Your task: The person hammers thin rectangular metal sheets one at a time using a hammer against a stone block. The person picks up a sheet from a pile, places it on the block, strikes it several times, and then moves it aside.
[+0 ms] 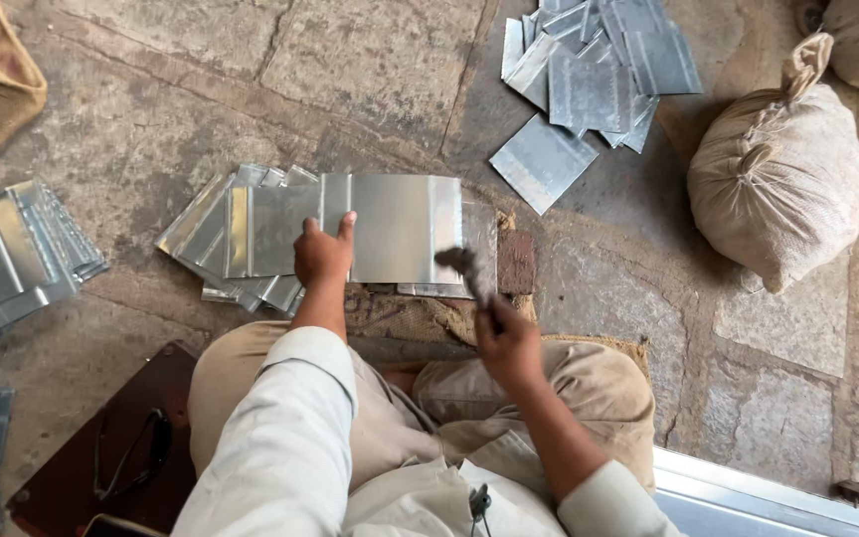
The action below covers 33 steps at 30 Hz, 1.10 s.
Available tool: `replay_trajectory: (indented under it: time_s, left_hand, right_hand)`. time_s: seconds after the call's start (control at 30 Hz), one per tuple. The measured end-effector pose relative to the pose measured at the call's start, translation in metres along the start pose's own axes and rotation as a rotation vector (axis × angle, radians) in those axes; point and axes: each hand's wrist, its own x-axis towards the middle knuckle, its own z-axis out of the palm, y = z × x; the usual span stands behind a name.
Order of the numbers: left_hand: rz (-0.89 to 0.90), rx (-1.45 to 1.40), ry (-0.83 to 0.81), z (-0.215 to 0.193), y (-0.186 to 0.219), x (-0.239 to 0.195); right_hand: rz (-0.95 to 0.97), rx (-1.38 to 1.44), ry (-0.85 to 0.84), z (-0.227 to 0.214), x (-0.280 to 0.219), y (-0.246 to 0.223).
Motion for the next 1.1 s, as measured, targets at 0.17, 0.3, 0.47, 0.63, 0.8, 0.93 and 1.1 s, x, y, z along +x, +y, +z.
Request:
replay_trajectory:
  time_s: [0.17,0.3,0.47,0.63,0.8,0.93,1.1]
  left_hand:
    - [0.013,-0.04,0.017,-0.002,-0.001,0.0]
    - [0.006,-0.052,-0.008,-0.001,-0.003,-0.001]
    - [0.03,-0.046,0.048,0.004,-0.007,0.002]
    - [0.004,-0.06,0.04,0.004,-0.004,0.006]
    - [0.01,-0.055,0.054,0.004,-0.007,0.004]
    - [0.005,-0.07,0.058,0.004,-0.008,0.005]
    - [0.024,-0.059,0.048,0.005,-0.007,0.006]
  right_hand:
    - [-0.356,0.32,0.344,-0.079,0.032,-0.04]
    - [-0.477,0.612,0.446,-0.088,0.025,-0.039]
    - [-0.184,0.263,0.132,-0.007,-0.01,-0.011]
    - [0.188,0.11,-0.092,-0.009,-0.007,-0.014]
    - [-0.315,0.288,0.308,-0.051,0.009,-0.022]
    - [-0.415,0.329,0.383,-0.027,0.0,-0.012]
    - [0.097,0.146,-0.076,0.008,-0.011,-0.01]
